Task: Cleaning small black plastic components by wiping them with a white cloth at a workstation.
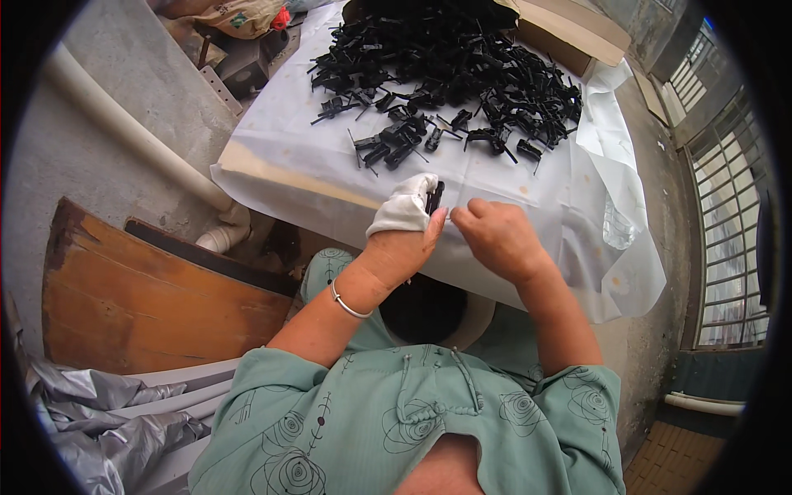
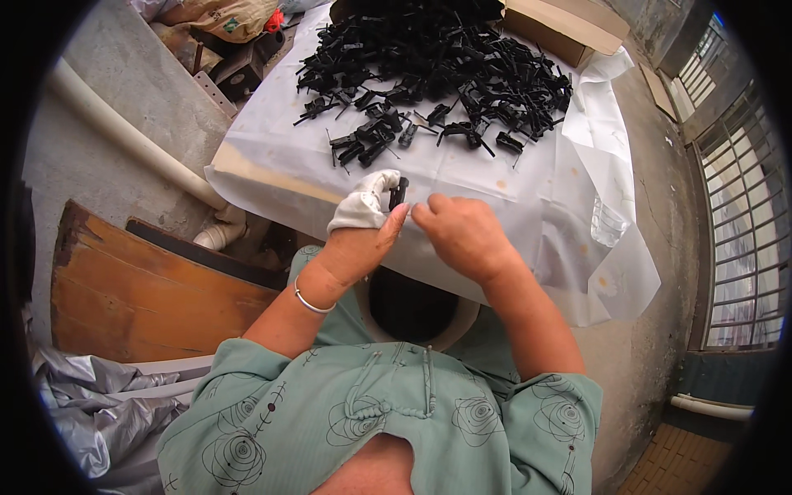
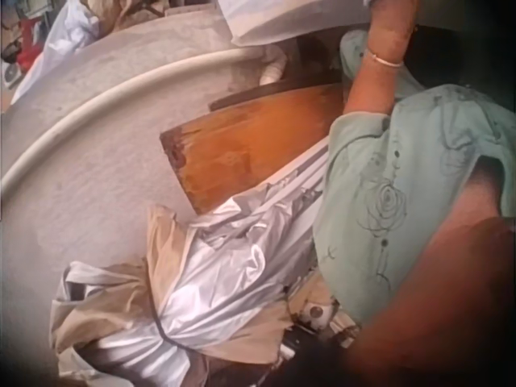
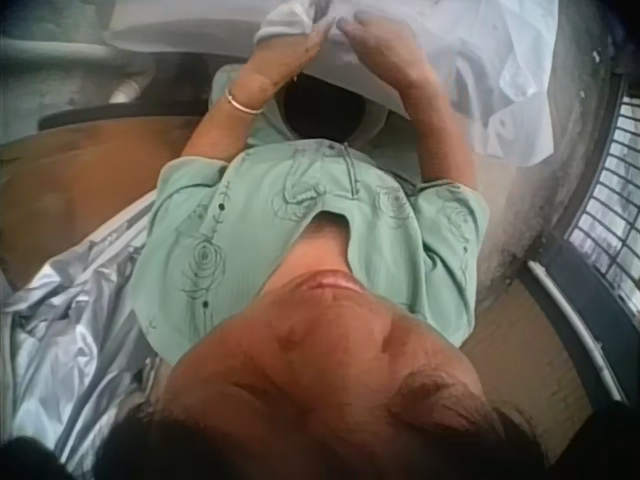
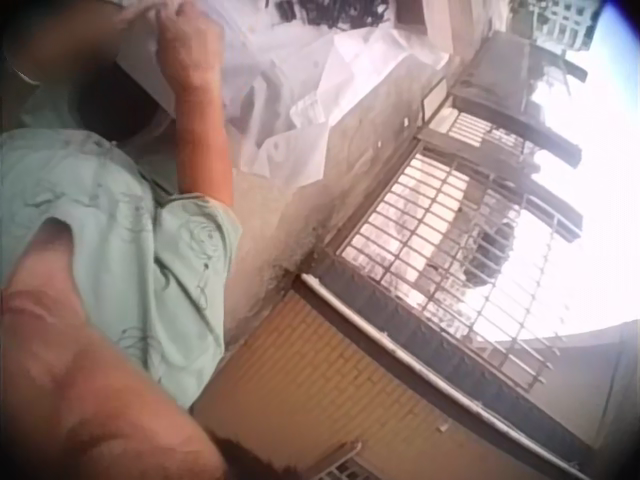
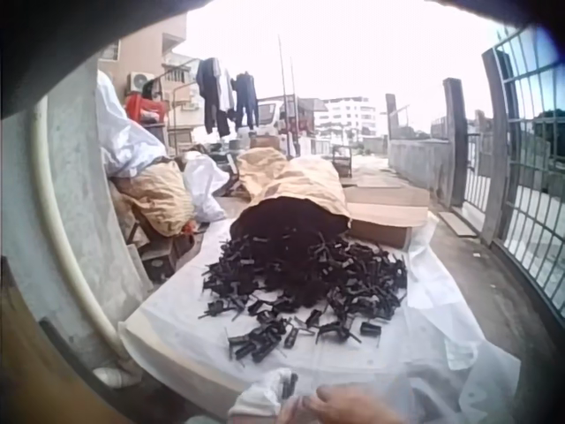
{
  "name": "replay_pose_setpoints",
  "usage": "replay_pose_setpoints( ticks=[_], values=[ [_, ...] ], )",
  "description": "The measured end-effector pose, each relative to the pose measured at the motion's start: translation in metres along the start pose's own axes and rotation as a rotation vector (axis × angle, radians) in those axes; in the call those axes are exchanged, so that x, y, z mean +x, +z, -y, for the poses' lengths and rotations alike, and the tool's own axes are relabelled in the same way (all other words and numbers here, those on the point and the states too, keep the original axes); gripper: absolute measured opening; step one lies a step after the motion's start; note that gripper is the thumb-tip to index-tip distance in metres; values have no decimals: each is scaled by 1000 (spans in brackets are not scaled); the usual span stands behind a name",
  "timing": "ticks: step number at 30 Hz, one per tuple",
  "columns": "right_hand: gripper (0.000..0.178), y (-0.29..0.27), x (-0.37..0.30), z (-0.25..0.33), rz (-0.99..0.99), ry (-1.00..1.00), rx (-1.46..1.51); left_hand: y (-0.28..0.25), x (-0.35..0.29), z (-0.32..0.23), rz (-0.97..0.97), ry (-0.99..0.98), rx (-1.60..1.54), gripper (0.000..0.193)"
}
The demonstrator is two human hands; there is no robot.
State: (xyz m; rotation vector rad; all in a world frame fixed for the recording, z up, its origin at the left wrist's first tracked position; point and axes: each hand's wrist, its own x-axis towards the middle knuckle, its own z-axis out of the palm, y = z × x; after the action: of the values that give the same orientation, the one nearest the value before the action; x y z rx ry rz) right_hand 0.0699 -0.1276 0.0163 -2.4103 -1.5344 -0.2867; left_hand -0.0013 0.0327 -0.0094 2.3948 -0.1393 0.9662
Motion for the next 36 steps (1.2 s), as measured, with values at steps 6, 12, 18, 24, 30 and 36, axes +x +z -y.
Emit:
replay_pose_setpoints(
  ticks=[6,12,18,24,30,36],
  values=[
    [10,7,-8,23,-411,184,660,-9,-2,-15,370,-667,-1041,27],
    [18,7,-2,22,-358,486,948,-21,-3,-25,354,-644,-1113,28],
    [24,14,-9,30,-341,328,970,-23,-3,-33,298,-628,-812,27],
    [24,30,-9,37,-313,478,988,-11,-13,-30,122,-250,-327,27],
    [22,12,-9,31,-330,374,1190,-11,-7,-21,93,-342,-808,27],
    [12,12,-21,14,-57,362,958,-22,-5,-18,240,-645,-1070,33]
  ],
)
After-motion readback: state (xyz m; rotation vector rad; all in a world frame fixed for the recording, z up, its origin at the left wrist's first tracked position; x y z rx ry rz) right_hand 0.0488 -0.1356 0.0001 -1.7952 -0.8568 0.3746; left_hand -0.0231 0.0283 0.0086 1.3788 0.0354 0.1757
